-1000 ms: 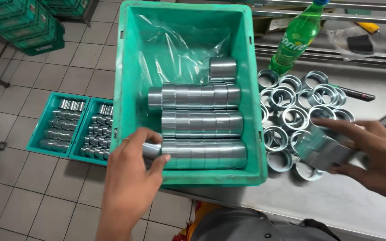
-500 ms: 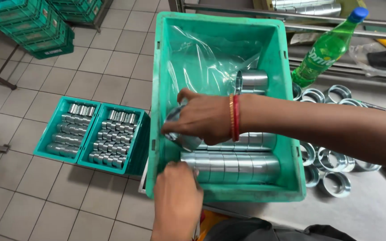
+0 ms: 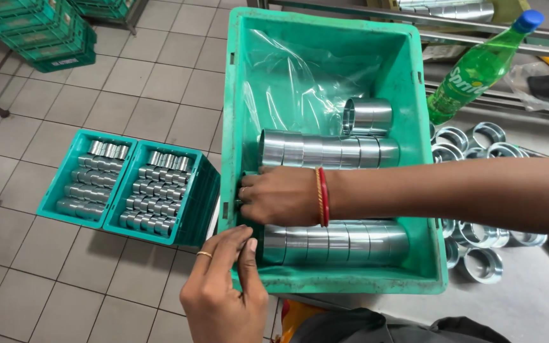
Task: Inspecting small metal cylindrical sleeves using a dial indicator gauge and organizing them into bins.
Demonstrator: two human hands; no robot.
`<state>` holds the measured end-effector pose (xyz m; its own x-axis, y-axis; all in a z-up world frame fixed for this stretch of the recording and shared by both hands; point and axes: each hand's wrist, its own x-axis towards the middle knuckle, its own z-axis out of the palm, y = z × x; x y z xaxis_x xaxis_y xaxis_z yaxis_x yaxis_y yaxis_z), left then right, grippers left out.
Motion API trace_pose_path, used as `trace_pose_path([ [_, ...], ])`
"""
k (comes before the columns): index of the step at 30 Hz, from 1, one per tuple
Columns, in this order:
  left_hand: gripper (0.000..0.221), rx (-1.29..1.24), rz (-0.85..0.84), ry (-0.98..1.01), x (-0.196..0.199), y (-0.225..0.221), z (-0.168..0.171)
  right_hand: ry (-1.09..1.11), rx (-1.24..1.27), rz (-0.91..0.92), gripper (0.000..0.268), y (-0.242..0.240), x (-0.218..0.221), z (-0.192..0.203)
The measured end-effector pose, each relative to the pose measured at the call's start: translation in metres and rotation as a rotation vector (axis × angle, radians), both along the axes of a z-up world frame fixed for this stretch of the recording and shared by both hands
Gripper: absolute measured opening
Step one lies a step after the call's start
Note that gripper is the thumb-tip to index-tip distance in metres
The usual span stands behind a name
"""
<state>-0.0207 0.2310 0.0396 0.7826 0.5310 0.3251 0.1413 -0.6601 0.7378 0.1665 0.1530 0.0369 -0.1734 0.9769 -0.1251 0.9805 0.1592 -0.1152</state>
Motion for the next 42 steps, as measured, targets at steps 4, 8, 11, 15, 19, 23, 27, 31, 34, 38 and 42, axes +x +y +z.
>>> trace_pose_path([
  [4,0.014,0.072,-0.008,0.012,0.007,-0.003,-0.001,0.115,0.484,0.001,0.027,-0.039,0.001,-0.007],
  [8,0.014,0.088,-0.069,-0.033,0.012,-0.008,-0.008,0.205,0.553,-0.182,0.027,-0.118,-0.006,0.044],
  [11,0.014,0.149,-0.108,-0.034,0.017,-0.011,-0.017,0.185,0.615,-0.452,0.029,-0.205,-0.017,0.046],
  [15,0.015,0.169,-0.157,0.005,0.023,-0.017,-0.03,0.084,0.192,-1.284,0.026,-0.33,-0.037,-0.032],
  [19,0.019,0.137,-0.164,0.002,0.028,-0.01,-0.045,0.259,0.202,-1.352,0.044,-0.418,-0.098,-0.173],
  [23,0.017,0.205,-0.159,0.046,0.033,-0.016,-0.027,0.168,0.387,-1.348,0.054,-0.402,-0.143,-0.2],
  [27,0.018,0.305,-0.131,0.028,0.03,-0.018,-0.031,0.206,0.381,-1.584,0.065,-0.418,-0.147,-0.203],
  [31,0.024,0.352,-0.09,0.189,0.033,-0.026,-0.025,0.831,0.217,-1.935,0.073,-0.435,-0.111,-0.129],
  [34,0.026,0.356,-0.099,0.235,0.034,-0.027,-0.02,0.631,0.272,-1.649,0.077,-0.416,-0.088,-0.061],
  [38,0.026,0.363,-0.068,0.256,0.035,-0.032,-0.015,0.186,0.144,-1.455,0.08,-0.312,-0.057,0.027],
  [42,0.024,0.329,-0.076,0.192,0.033,-0.03,-0.014,0.145,0.398,-0.766,0.039,-0.203,-0.008,0.057],
])
